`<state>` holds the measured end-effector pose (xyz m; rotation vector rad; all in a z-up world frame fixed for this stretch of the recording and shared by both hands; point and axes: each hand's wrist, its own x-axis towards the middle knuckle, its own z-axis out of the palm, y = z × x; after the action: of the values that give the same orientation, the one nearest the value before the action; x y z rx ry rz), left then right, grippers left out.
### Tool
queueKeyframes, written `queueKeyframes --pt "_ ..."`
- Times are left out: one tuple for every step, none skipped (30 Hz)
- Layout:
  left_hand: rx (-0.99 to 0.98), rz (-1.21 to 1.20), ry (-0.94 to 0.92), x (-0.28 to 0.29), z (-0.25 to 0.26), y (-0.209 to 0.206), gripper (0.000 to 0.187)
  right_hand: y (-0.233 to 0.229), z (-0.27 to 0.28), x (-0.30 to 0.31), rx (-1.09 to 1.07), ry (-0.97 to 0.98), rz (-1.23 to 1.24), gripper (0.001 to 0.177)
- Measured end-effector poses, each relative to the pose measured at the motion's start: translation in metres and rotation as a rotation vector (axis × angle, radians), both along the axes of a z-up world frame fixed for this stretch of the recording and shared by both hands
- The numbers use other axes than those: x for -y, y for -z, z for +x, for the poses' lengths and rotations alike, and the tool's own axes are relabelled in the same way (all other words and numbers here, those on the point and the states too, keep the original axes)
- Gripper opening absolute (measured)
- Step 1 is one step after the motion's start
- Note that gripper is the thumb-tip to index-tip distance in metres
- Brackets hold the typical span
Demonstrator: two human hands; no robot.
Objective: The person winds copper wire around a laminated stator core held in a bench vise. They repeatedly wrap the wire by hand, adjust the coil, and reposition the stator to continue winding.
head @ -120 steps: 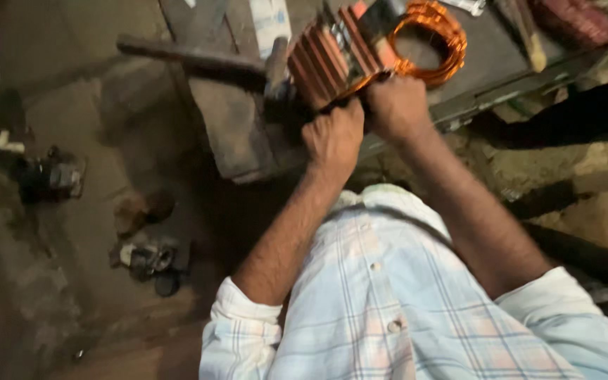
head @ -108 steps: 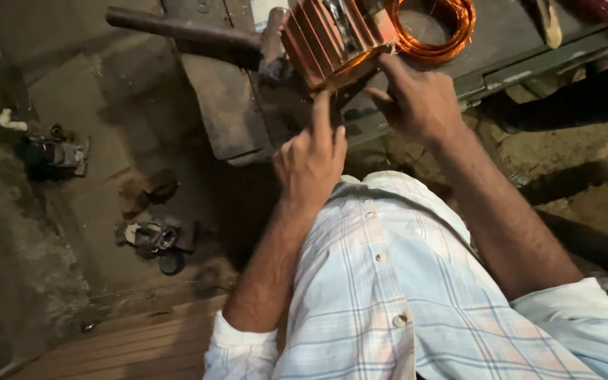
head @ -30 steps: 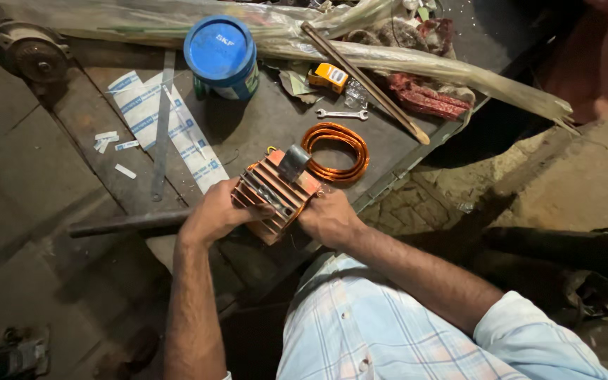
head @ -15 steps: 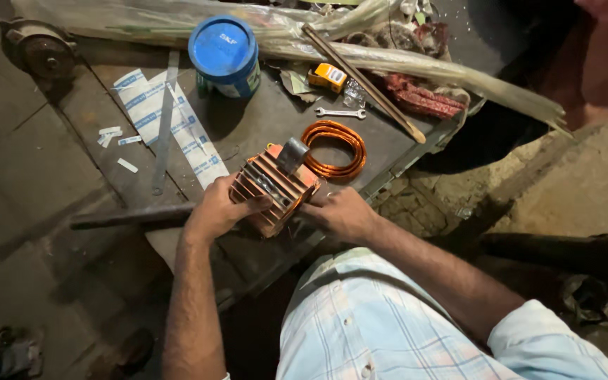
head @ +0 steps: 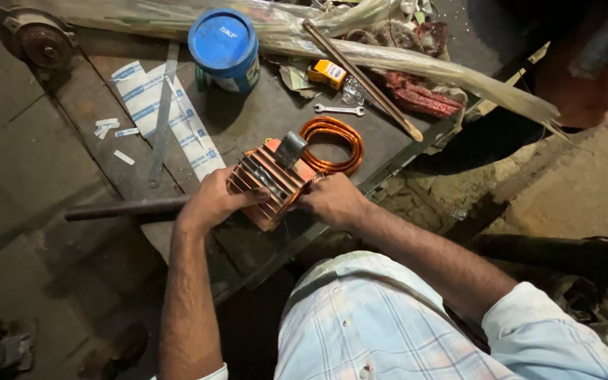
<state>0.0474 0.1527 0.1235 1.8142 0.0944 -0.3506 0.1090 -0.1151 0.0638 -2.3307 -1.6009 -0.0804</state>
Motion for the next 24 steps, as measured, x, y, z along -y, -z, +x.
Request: queueKeyframes --pt "-0.010 -0.003 0.003 0.000 0.001 0.000 0.055 0.001 0.001 -0.001 -0.054 0.033 -0.116 0.028" --pt "-0.004 0.017 0.012 -0.002 0.003 -0.001 0.054 0.002 0.003 -0.004 -0.108 0.067 -0.232 0.022" --pt "-0.005 0.037 0.021 -0.002 0.002 -0.002 0.054 0.004 0.001 -0.003 -0.075 0.063 -0.185 0.020" --pt "-0.006 0.056 0.031 -0.002 0.002 -0.002 0.054 0.005 0.000 -0.003 -0.043 0.060 -0.137 0.018" --pt "-0.014 0.032 0.030 -0.003 0.003 -0.003 0.054 0.006 0.000 -0.004 -0.010 0.054 -0.088 0.016" --pt "-0.023 0.009 0.029 -0.002 0.002 -0.003 0.055 0.007 -0.001 -0.003 0.019 0.032 -0.008 0.017" --pt "-0.031 -0.013 0.030 -0.002 0.004 -0.005 0.055 0.008 -0.001 -0.003 0.047 0.013 0.074 0.017" --pt "-0.024 0.007 0.036 -0.002 0.006 -0.006 0.056 0.009 0.000 -0.002 0.075 -0.005 0.156 0.017" --pt "-0.018 0.027 0.042 -0.002 0.006 -0.007 0.057 0.010 0.000 -0.002 0.065 0.010 0.127 0.015" --pt "-0.012 0.046 0.048 -0.003 0.008 -0.007 0.057 0.013 0.001 -0.002 0.054 0.024 0.099 0.014" --pt "-0.025 0.059 0.055 -0.003 0.006 -0.007 0.058 0.016 -0.001 -0.003 0.040 0.037 0.070 0.013" --pt "-0.038 0.071 0.062 -0.005 0.005 -0.006 0.058 0.020 -0.005 -0.005 0.023 0.060 0.004 0.012" --pt "-0.043 0.085 0.067 -0.005 0.007 -0.006 0.059 0.022 -0.006 -0.006 0.014 0.079 -0.061 0.010" --pt "-0.042 0.094 0.068 -0.004 0.006 -0.005 0.058 0.023 -0.009 -0.007 0.005 0.097 -0.126 0.009" --pt "-0.038 0.105 0.066 -0.004 0.007 -0.004 0.058 0.023 -0.009 -0.008 0.045 0.086 -0.055 0.011" --pt "-0.035 0.115 0.064 -0.004 0.007 -0.003 0.058 0.021 -0.010 -0.009 0.086 0.074 0.017 0.014" --pt "0.024 0.112 0.071 -0.005 0.007 -0.002 0.059 0.019 -0.010 -0.011 0.122 0.056 0.090 0.016" --pt "0.083 0.110 0.077 -0.005 0.010 0.001 0.061 0.015 -0.007 -0.012 0.165 0.082 0.081 0.027" --pt "0.122 0.113 0.076 -0.006 0.006 0.004 0.063 0.011 -0.008 -0.013 0.187 0.099 0.077 0.039" --pt "0.172 0.101 0.086 -0.008 0.009 0.009 0.066 0.008 -0.006 -0.014 -0.106 0.165 0.279 0.036" --pt "0.204 0.086 0.092 -0.009 0.005 0.014 0.070 0.004 -0.009 -0.014 -0.423 0.232 0.468 0.035" --pt "0.175 0.119 0.060 -0.012 0.001 0.019 0.069 0.000 -0.005 -0.013 -0.284 0.214 -0.007 0.034" --pt "0.159 0.152 0.038 -0.012 -0.001 0.028 0.068 0.001 -0.001 -0.008 -0.109 0.180 -0.469 0.035" --pt "0.172 0.178 -0.022 -0.007 -0.016 0.037 0.075 0.002 -0.010 0.000 -0.161 0.143 -0.312 0.039"
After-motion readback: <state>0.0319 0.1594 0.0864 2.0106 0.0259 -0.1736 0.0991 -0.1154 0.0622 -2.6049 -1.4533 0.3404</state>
